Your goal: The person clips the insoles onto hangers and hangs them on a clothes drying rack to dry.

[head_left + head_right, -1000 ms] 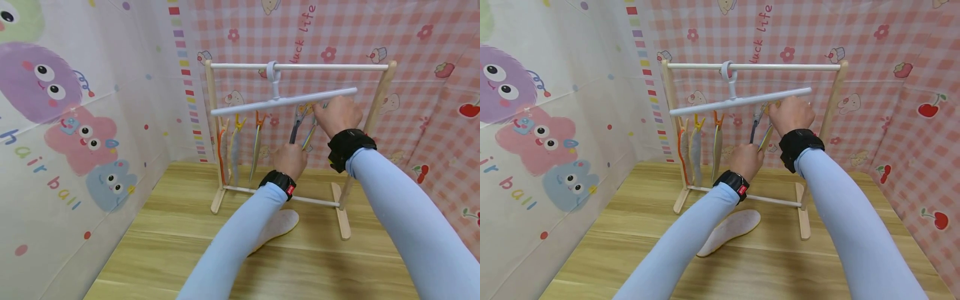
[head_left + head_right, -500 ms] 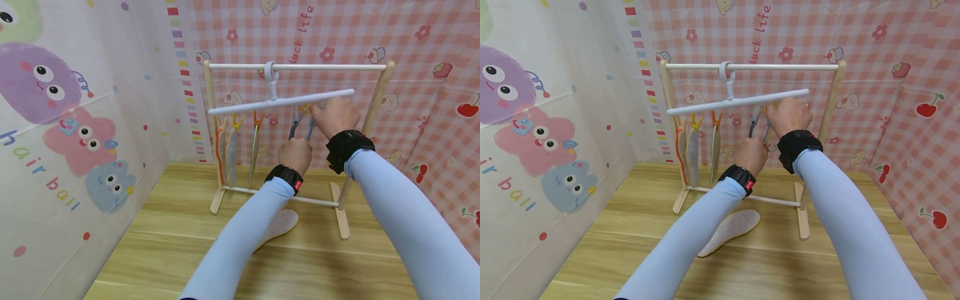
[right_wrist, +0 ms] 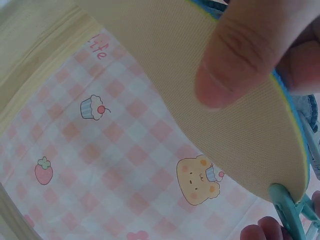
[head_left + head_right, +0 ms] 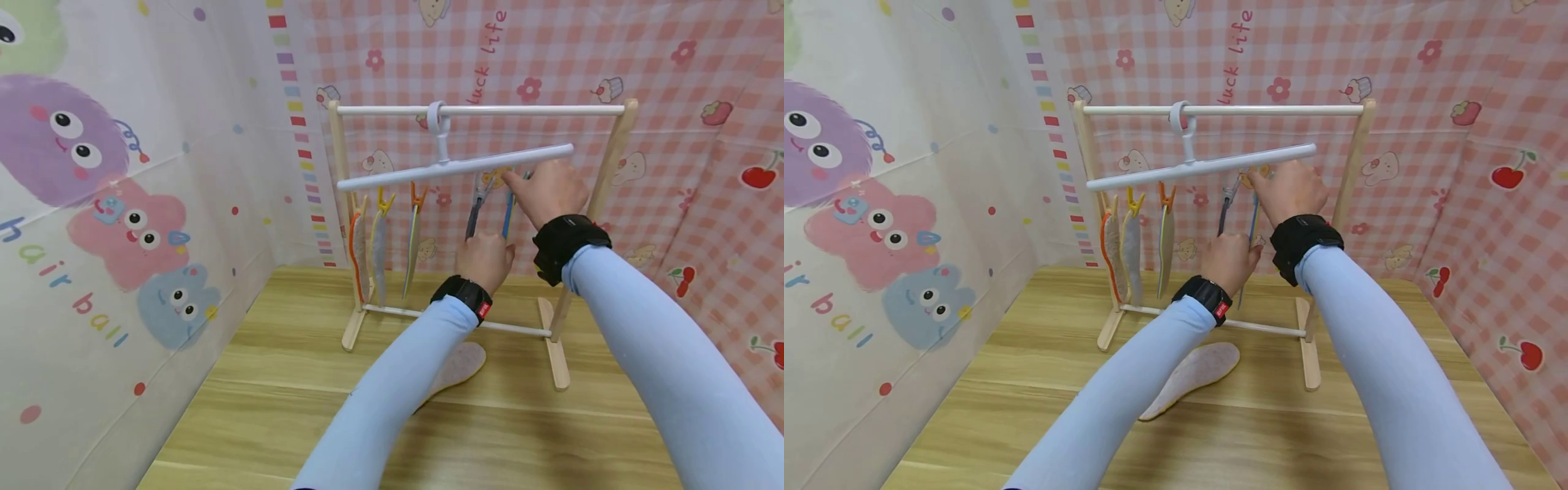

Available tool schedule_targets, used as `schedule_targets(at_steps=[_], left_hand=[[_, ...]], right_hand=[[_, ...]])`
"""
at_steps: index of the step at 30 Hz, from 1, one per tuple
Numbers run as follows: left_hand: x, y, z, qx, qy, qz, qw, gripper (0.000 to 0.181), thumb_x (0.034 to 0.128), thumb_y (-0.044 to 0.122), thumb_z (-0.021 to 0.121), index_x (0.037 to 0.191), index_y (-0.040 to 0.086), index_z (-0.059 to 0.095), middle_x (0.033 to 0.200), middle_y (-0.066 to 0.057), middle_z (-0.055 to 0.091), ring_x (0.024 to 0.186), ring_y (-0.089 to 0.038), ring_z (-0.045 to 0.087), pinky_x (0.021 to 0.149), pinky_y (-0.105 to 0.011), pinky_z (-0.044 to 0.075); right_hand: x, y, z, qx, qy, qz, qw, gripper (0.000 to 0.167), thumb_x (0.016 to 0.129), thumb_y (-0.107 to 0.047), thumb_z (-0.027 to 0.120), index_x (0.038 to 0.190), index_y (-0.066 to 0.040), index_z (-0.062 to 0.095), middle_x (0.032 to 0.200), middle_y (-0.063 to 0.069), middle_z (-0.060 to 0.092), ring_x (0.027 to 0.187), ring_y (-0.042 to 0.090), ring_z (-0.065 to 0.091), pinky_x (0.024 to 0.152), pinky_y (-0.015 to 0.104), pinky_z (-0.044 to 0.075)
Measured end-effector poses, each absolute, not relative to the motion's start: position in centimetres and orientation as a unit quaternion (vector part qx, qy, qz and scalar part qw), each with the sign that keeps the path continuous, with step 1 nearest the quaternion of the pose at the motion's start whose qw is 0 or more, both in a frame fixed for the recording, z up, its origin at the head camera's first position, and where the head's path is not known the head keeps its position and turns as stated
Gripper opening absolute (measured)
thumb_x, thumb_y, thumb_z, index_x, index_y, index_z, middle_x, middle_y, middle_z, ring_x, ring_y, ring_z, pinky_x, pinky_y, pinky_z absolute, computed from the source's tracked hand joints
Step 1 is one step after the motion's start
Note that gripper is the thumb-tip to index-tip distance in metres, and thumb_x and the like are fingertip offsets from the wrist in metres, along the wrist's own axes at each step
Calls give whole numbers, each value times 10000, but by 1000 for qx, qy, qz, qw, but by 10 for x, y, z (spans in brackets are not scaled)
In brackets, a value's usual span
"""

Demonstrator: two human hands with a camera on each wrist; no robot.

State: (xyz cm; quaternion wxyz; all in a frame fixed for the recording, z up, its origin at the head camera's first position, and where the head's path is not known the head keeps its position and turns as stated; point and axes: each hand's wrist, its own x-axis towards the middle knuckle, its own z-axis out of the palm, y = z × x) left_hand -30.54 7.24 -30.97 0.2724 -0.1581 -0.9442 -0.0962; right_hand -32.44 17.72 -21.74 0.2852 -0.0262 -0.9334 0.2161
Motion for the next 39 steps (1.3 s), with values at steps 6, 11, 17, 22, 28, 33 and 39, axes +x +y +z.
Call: schedule_targets(at_steps=[6, 11, 17, 22, 28, 33, 39], left_hand=[[-306, 69, -314, -167, -944, -96, 267, 473, 981, 460, 587, 603, 177, 591, 508, 63, 529, 449, -84, 542, 445, -244, 408], [-305, 65, -318, -169, -942, -106, 270, 441, 979, 459, 592, 634, 184, 599, 508, 74, 532, 462, -82, 550, 436, -235, 397], [-305, 59, -323, -178, -945, -126, 246, 467, 991, 436, 583, 600, 180, 574, 501, 73, 512, 421, -70, 496, 423, -230, 377], [-306, 53, -328, -181, -946, -127, 238, 466, 1005, 409, 564, 608, 167, 585, 535, 48, 552, 475, -99, 559, 470, -254, 434], [-307, 46, -331, -172, -947, -133, 237, 439, 991, 383, 597, 615, 157, 610, 602, 13, 618, 549, -140, 622, 477, -279, 449], [-306, 38, -336, -164, -954, -114, 226, 462, 993, 409, 587, 605, 162, 621, 554, 21, 583, 466, -104, 542, 412, -244, 382], [-306, 25, -345, -163, -956, -115, 216, 325, 979, 390, 623, 784, 159, 741, 675, -15, 686, 572, -150, 633, 481, -274, 459]], right_hand=[[-324, 176, -219, -23, -936, 209, 282, 618, 942, -589, 545, 608, -74, 471, 497, 39, 366, 430, 210, 380, 423, 332, 265], [-325, 176, -220, -23, -935, 209, 286, 655, 931, -617, 545, 572, -75, 466, 496, 36, 357, 444, 220, 380, 431, 330, 258], [-326, 178, -221, -19, -938, 211, 276, 650, 934, -614, 548, 591, -62, 577, 499, 50, 417, 469, 230, 422, 441, 332, 269], [-324, 180, -222, -15, -941, 211, 262, 619, 946, -593, 546, 747, -38, 732, 540, 82, 515, 515, 252, 490, 450, 347, 318], [-322, 184, -224, -7, -943, 207, 259, 631, 955, -599, 520, 763, -40, 739, 531, 83, 512, 518, 261, 499, 441, 349, 314], [-317, 187, -228, 0, -942, 218, 255, 636, 963, -601, 500, 787, -37, 735, 552, 89, 526, 545, 275, 506, 466, 363, 325], [-312, 191, -238, 0, -943, 219, 249, 673, 959, -618, 494, 903, -14, 784, 563, 109, 570, 555, 286, 523, 460, 363, 327]])
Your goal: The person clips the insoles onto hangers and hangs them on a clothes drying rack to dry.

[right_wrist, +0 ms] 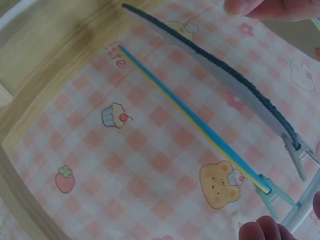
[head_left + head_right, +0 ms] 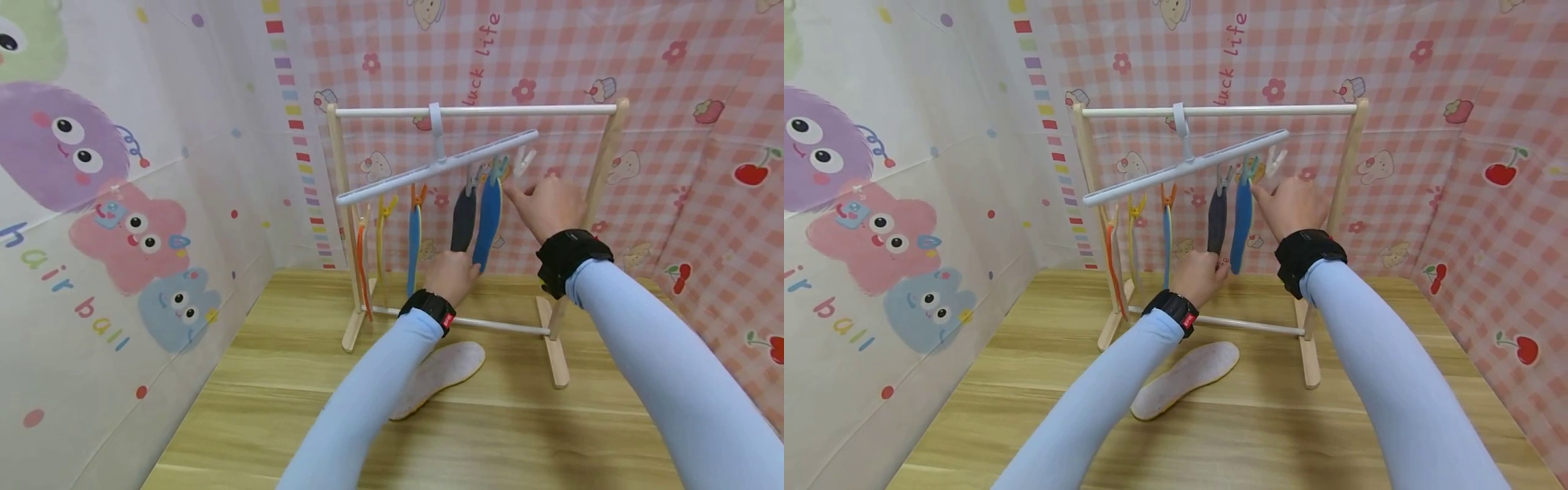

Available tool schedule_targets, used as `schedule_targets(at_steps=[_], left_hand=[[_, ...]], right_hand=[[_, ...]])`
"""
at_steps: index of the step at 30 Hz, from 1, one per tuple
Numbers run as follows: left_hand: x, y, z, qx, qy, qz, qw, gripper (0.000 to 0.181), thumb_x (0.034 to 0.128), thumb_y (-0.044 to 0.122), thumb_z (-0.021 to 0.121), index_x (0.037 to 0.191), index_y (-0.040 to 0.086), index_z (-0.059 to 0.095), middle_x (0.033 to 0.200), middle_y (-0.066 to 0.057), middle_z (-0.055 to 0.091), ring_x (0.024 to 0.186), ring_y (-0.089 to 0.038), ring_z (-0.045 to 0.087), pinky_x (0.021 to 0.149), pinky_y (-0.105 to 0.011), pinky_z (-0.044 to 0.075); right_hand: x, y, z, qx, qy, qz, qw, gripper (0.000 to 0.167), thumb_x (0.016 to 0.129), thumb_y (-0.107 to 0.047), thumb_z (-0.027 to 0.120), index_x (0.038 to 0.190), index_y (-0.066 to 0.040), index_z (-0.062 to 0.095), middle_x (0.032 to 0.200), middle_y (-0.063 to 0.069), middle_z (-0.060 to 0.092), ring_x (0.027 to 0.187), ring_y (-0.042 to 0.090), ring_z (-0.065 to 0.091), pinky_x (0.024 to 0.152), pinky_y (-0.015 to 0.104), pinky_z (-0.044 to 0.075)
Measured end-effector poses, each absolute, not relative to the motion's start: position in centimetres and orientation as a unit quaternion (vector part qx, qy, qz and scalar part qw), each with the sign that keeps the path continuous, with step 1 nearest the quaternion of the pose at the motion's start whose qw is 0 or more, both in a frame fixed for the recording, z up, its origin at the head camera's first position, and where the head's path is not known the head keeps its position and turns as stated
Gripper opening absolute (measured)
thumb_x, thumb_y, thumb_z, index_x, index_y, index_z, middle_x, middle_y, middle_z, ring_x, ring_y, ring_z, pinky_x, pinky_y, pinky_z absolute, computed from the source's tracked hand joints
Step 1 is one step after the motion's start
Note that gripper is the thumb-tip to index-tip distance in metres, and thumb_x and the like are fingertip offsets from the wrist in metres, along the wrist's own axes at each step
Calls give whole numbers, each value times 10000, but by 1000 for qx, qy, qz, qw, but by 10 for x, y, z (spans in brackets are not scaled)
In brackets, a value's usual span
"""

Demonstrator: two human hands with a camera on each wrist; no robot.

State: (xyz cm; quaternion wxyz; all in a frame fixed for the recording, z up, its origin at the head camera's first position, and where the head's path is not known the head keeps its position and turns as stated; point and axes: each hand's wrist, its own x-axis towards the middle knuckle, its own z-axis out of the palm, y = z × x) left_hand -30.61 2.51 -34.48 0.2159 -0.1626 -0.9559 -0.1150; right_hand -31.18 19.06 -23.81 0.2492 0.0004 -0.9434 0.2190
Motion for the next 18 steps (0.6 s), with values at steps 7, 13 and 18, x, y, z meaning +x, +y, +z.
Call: schedule_targets(at_steps=[7, 13, 18], left_hand=[[-305, 8, -352, -152, -956, -120, 219, 367, 994, 363, 595, 747, 129, 732, 632, -41, 658, 536, -158, 614, 474, -287, 442], [-304, -11, -357, -139, -959, -133, 206, 406, 979, 370, 627, 642, 144, 611, 555, -11, 549, 482, -155, 546, 438, -288, 395], [-299, -26, -363, -156, -952, -141, 223, 435, 976, 336, 639, 594, 132, 591, 525, -12, 549, 491, -171, 581, 465, -303, 433]], right_hand=[[-308, 198, -262, 1, -941, 220, 256, 652, 951, -607, 524, 820, -25, 787, 515, 91, 533, 477, 265, 483, 423, 336, 266], [-302, 206, -281, -7, -943, 240, 229, 601, 946, -571, 565, 855, -20, 789, 573, 100, 603, 532, 259, 534, 429, 350, 334], [-296, 211, -298, -7, -944, 259, 203, 582, 958, -554, 561, 832, -31, 781, 574, 95, 590, 559, 264, 544, 448, 340, 341]])
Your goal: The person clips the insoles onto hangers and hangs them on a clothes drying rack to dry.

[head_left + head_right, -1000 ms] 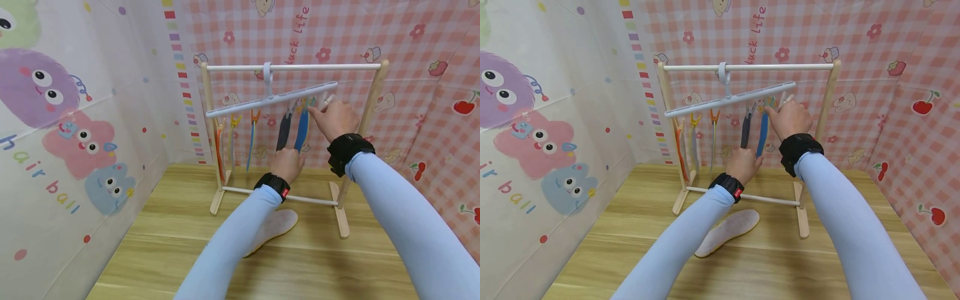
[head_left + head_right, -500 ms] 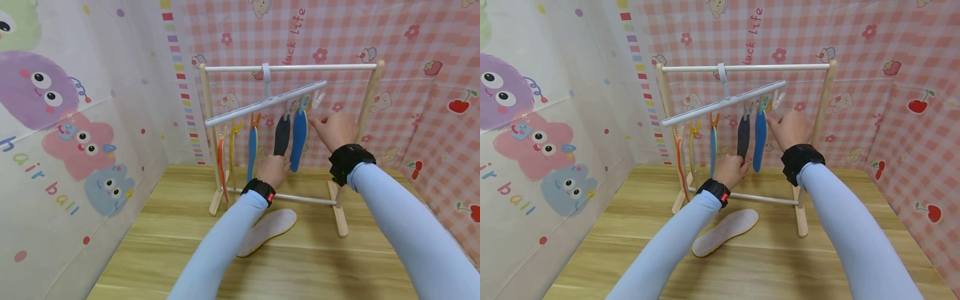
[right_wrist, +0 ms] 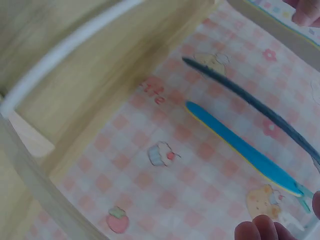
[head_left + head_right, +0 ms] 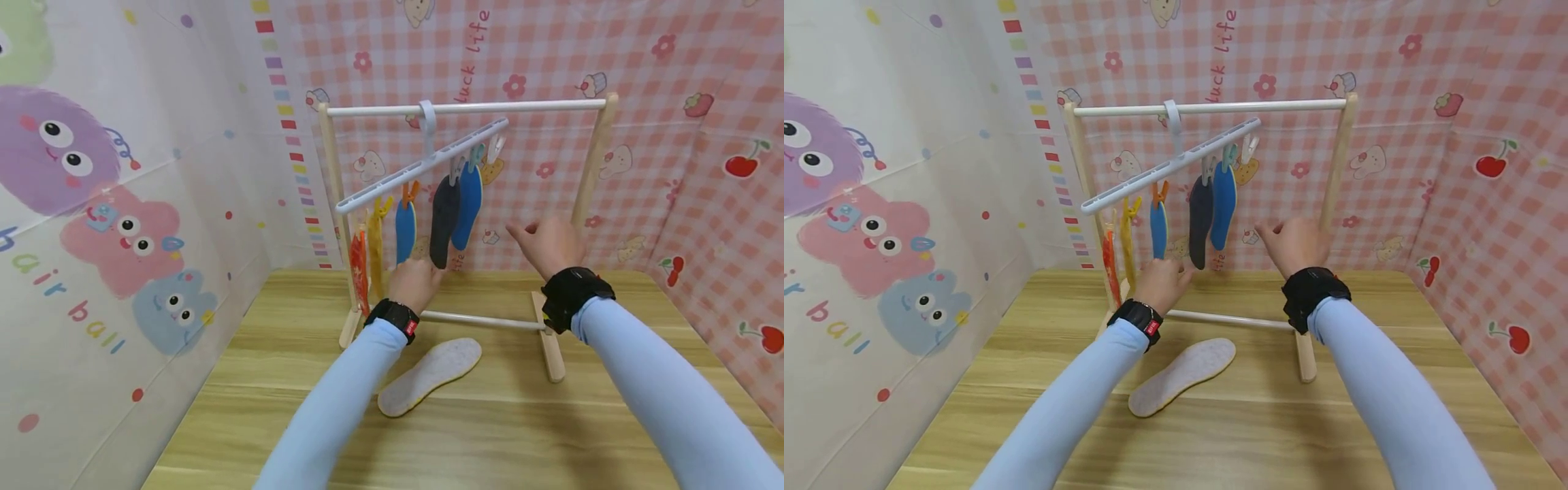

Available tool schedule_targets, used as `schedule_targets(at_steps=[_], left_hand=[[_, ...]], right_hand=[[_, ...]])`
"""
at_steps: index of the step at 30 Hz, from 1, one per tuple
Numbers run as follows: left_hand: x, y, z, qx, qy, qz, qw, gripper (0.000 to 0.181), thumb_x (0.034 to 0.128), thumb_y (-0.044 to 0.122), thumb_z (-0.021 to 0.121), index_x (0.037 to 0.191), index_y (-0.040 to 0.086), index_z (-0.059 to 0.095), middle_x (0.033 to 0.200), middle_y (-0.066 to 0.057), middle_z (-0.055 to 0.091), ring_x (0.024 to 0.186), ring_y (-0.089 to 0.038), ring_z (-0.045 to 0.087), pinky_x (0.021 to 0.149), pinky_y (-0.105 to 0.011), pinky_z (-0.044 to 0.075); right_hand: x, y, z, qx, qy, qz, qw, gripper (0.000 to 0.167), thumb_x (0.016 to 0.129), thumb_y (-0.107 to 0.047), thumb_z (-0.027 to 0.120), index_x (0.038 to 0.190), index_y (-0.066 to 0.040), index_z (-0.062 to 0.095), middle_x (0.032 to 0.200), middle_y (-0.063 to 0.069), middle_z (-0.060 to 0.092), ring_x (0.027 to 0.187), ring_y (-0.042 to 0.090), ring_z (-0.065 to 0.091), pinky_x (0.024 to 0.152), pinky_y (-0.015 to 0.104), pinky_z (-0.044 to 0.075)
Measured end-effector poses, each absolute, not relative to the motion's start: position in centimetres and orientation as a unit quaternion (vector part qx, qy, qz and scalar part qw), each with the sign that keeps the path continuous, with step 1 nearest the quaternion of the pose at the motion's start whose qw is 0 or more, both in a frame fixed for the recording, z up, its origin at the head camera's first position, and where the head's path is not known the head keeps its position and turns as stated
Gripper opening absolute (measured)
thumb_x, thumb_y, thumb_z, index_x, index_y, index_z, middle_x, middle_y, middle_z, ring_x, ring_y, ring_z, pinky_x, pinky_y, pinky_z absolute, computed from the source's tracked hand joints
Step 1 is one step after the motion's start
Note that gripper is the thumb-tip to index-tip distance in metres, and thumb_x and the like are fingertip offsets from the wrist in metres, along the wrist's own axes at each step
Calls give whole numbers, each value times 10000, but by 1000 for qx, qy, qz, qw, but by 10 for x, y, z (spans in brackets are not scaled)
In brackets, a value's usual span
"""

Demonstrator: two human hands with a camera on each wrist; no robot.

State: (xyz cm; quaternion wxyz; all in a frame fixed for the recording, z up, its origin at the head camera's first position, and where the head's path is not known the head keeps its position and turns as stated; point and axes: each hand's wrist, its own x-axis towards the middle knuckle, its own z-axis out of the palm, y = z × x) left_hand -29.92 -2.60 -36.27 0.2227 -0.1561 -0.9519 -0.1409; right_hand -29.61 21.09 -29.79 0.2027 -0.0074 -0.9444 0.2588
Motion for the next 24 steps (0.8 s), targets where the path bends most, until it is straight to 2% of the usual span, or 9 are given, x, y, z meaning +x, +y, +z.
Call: schedule_targets(at_steps=[3, 7, 10, 14, 16, 21, 24], left_hand=[[-295, -34, -368, -156, -951, -143, 226, 430, 972, 332, 644, 590, 142, 589, 517, -7, 549, 512, -182, 605, 460, -306, 443], [-290, -43, -375, -137, -954, -148, 220, 435, 957, 367, 656, 585, 145, 611, 522, -1, 562, 526, -195, 620, 438, -311, 431], [-288, -50, -380, -129, -954, -148, 226, 394, 954, 381, 657, 647, 137, 700, 579, -30, 631, 548, -218, 644, 456, -341, 456], [-288, -59, -386, -130, -952, -143, 238, 329, 942, 365, 676, 734, 122, 756, 649, -72, 680, 572, -245, 664, 496, -381, 492], [-288, -64, -388, -124, -953, -146, 234, 343, 941, 354, 677, 700, 119, 741, 613, -59, 660, 545, -228, 647, 480, -376, 478], [-288, -74, -392, -108, -958, -160, 213, 360, 952, 355, 658, 659, 153, 707, 536, 12, 585, 492, -169, 582, 424, -324, 395], [-288, -78, -394, -107, -959, -158, 209, 391, 955, 363, 653, 625, 153, 664, 526, 14, 562, 498, -185, 578, 430, -325, 385]], right_hand=[[-291, 212, -311, -10, -948, 253, 195, 601, 954, -591, 538, 868, -47, 780, 680, 119, 645, 647, 300, 592, 500, 361, 386], [-285, 213, -332, -18, -953, 248, 175, 614, 956, -617, 510, 852, -71, 772, 684, 108, 642, 691, 321, 612, 543, 387, 394], [-279, 214, -348, -15, -958, 249, 144, 579, 971, -571, 521, 928, -53, 777, 700, 116, 671, 715, 323, 631, 579, 412, 428], [-268, 213, -365, 3, -965, 243, 102, 565, 986, -504, 535, 1106, 11, 733, 938, 196, 726, 831, 362, 670, 667, 470, 505], [-263, 212, -373, 10, -967, 239, 91, 568, 991, -491, 534, 1154, 25, 710, 1029, 218, 715, 883, 375, 673, 708, 488, 519], [-250, 205, -390, 22, -966, 242, 89, 517, 989, -448, 560, 1148, 20, 713, 1043, 207, 714, 903, 367, 671, 731, 496, 526], [-244, 200, -398, 25, -967, 243, 76, 512, 987, -438, 568, 1146, 28, 709, 1041, 200, 716, 905, 365, 671, 742, 500, 524]])
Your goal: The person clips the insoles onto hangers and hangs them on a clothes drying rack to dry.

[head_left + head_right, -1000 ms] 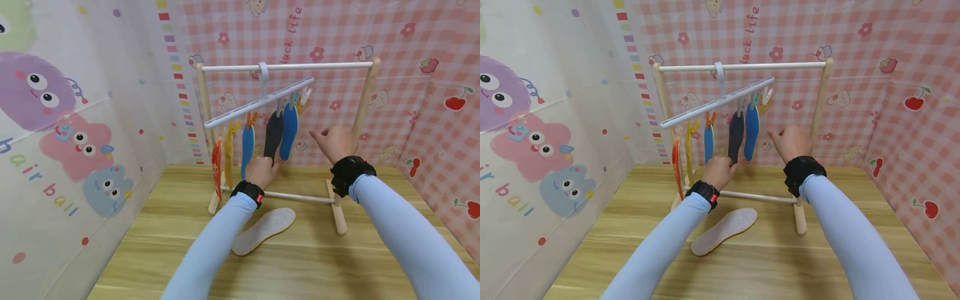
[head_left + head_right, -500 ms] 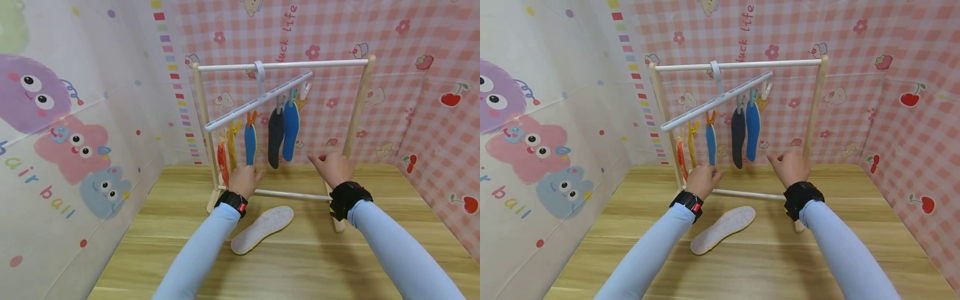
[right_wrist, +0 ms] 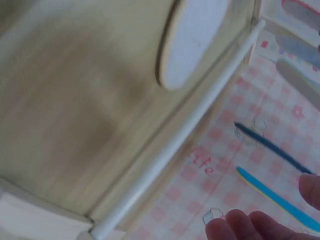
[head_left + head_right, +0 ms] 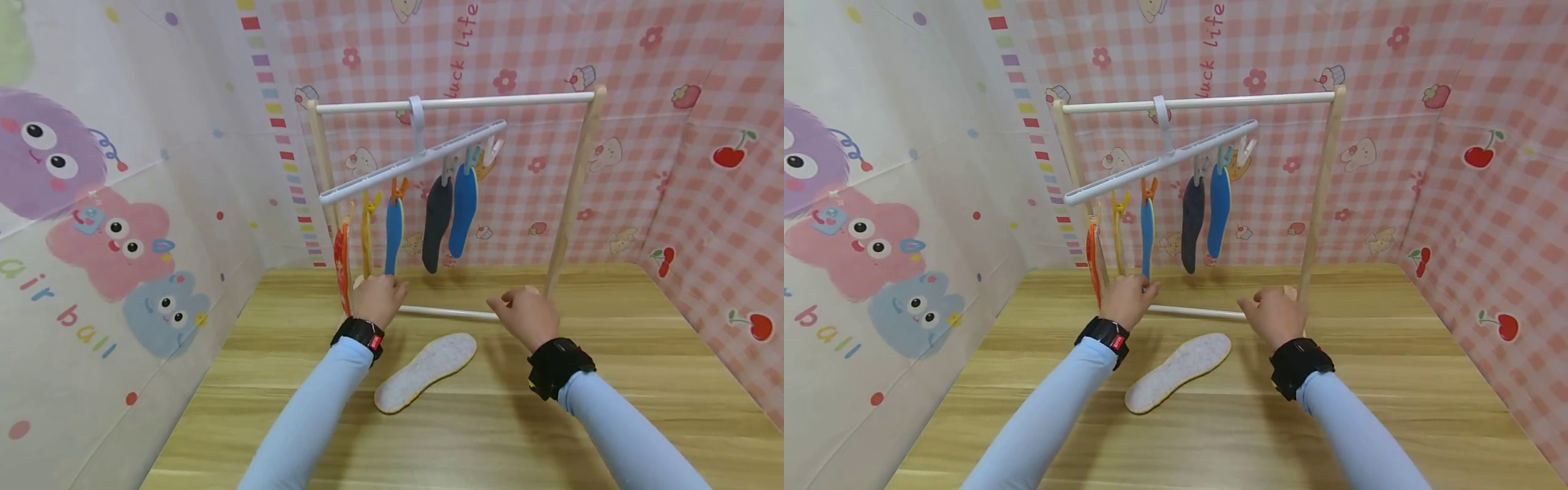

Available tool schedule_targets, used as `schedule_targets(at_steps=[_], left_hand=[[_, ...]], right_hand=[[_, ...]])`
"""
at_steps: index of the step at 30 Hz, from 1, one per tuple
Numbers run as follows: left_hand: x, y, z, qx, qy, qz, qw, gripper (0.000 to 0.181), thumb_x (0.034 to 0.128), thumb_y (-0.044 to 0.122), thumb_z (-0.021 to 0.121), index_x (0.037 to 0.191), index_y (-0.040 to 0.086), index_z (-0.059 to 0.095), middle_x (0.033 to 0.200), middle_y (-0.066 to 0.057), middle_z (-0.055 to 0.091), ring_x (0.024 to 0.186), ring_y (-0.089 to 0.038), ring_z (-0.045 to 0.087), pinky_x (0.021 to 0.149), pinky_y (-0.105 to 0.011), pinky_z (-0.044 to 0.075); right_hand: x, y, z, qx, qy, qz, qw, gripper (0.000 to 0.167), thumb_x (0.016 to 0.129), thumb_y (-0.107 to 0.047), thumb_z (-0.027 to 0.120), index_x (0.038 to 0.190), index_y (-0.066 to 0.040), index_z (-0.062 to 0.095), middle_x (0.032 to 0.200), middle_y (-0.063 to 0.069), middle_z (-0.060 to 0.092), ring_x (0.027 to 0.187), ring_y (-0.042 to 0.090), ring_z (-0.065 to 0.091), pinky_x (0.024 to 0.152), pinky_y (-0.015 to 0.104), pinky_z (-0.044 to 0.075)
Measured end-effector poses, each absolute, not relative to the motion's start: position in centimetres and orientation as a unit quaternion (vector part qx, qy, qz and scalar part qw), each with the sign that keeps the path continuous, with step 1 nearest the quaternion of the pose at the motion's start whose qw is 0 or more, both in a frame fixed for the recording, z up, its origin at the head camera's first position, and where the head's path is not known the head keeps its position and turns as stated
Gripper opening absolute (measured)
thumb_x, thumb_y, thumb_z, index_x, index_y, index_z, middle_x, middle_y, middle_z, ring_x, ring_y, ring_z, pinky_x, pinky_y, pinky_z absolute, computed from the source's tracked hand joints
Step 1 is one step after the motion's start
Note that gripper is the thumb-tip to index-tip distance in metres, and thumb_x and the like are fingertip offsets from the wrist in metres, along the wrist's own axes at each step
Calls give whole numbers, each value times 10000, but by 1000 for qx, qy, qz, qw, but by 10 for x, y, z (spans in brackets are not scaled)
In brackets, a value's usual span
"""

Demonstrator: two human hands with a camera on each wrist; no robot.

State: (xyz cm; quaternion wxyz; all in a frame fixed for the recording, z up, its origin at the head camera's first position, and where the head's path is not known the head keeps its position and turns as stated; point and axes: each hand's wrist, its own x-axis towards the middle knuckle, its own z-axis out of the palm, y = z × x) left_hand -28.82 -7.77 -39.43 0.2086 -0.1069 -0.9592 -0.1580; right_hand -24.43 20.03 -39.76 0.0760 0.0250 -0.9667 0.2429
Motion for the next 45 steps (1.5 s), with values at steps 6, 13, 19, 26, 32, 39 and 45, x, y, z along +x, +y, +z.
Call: schedule_targets(at_steps=[6, 13, 19, 26, 32, 39, 45], left_hand=[[-288, -87, -399, -97, -960, -146, 218, 332, 940, 348, 671, 682, 145, 726, 601, -31, 646, 594, -267, 653, 485, -394, 465], [-289, -90, -405, -98, -964, -130, 210, 410, 921, 329, 690, 560, 149, 616, 556, -18, 579, 533, -229, 600, 473, -385, 443], [-284, -83, -416, -96, -971, -125, 180, 345, 917, 347, 688, 626, 160, 687, 583, -27, 610, 564, -224, 623, 468, -381, 458], [-278, -71, -427, -77, -988, -89, 98, 412, 873, 482, 723, 662, 134, 659, 584, -15, 583, 537, -185, 592, 455, -352, 461], [-274, -57, -440, -78, -995, -47, 28, 441, 859, 550, 701, 747, 124, 709, 756, -55, 689, 696, -210, 672, 587, -364, 521], [-271, -43, -448, -86, -995, -38, -19, 485, 848, 613, 678, 711, 148, 680, 772, -27, 682, 700, -179, 657, 598, -357, 516], [-266, -37, -454, -92, -995, -27, -23, 521, 807, 645, 702, 623, 169, 601, 656, -5, 587, 624, -164, 610, 545, -330, 479]], right_hand=[[-238, 194, -409, 16, -968, 247, 49, 529, 978, -449, 583, 1177, 29, 686, 1058, 193, 711, 921, 354, 669, 749, 498, 519], [-233, 192, -418, 25, -963, 265, 48, 501, 964, -435, 610, 1148, 22, 699, 1013, 177, 718, 881, 324, 667, 710, 491, 520], [-230, 191, -420, 29, -964, 261, 47, 463, 956, -421, 625, 1114, 4, 717, 937, 134, 721, 789, 265, 646, 619, 417, 497], [-228, 194, -421, 40, -972, 232, 11, 480, 922, -423, 660, 1097, 20, 718, 897, 122, 717, 733, 263, 629, 591, 436, 484], [-228, 196, -419, 40, -979, 201, -17, 538, 917, -440, 660, 1149, 44, 695, 1085, 221, 696, 901, 390, 665, 713, 538, 520], [-228, 197, -416, 42, -983, 177, -38, 531, 907, -444, 671, 1153, 27, 698, 1116, 242, 681, 944, 414, 655, 754, 563, 510], [-228, 197, -418, 42, -983, 173, -47, 509, 892, -429, 690, 1120, 25, 705, 1082, 240, 688, 905, 390, 661, 729, 548, 516]])
